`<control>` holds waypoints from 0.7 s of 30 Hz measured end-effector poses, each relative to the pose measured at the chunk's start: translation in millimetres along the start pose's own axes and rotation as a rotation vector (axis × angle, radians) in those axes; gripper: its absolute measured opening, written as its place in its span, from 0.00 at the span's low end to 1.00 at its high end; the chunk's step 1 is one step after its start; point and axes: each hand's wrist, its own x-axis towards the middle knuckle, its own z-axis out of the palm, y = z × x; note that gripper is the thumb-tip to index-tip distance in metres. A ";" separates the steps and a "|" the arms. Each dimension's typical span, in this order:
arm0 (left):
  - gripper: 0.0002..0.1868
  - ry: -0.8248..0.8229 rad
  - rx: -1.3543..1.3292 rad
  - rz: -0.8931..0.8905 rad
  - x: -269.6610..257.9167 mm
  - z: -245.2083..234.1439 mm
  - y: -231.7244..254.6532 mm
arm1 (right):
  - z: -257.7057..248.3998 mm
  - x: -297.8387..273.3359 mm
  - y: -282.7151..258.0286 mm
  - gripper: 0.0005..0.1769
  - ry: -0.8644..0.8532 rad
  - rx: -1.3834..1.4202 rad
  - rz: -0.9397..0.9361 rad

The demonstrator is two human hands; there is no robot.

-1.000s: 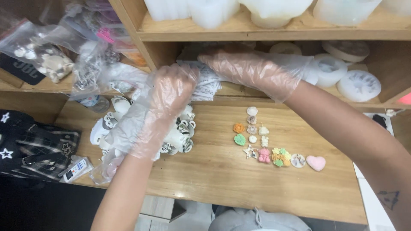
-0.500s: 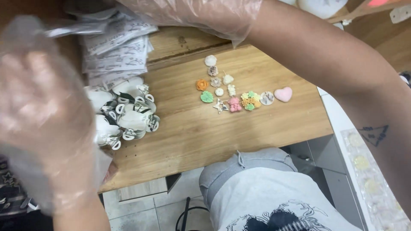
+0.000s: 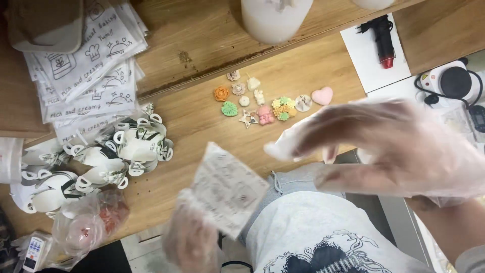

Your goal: The person places flower-shaped and heart-shaped candles into small plastic bags, then arranges the bags on a white tray and places additional candles onto a wooden surface.

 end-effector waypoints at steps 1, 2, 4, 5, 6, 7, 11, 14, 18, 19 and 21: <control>0.09 -0.028 -0.077 -0.094 3.1 29.7 8.0 | 1.2 -4.9 5.8 0.35 0.012 -0.067 -0.015; 0.13 -0.055 -0.154 -0.184 9.6 58.4 18.6 | 1.7 -10.7 11.0 0.35 0.024 -0.132 -0.033; 0.14 -0.104 -0.208 -0.113 18.3 77.9 23.9 | -9.1 -2.7 50.4 0.36 0.044 -0.267 -0.071; 0.14 -0.151 -0.261 -0.039 23.0 88.3 27.4 | -11.7 -3.7 61.3 0.37 0.053 -0.335 -0.091; 0.14 -0.151 -0.258 -0.041 31.3 93.3 26.2 | -19.2 0.7 75.2 0.37 0.050 -0.336 -0.090; 0.14 -0.200 -0.302 0.004 39.5 98.4 25.5 | -27.1 4.8 89.3 0.33 0.169 -0.258 -0.003; 0.18 -0.285 -0.472 -0.136 38.8 124.1 29.1 | -43.9 13.8 118.8 0.25 0.445 -0.219 0.027; 0.23 -0.122 -1.076 -0.775 53.9 133.7 41.1 | -52.0 19.0 122.8 0.22 0.458 -0.269 -0.066; 0.22 -0.045 -1.635 -1.499 -4.2 168.3 62.4 | -70.0 30.0 145.5 0.21 0.454 -0.264 -0.109; 0.20 -0.170 -1.567 -1.589 -2.1 167.7 69.4 | -75.1 33.8 151.5 0.22 0.445 -0.267 -0.132; 0.18 -0.288 -1.489 -1.686 2.1 168.1 80.4 | -78.5 37.4 153.6 0.22 0.429 -0.272 -0.145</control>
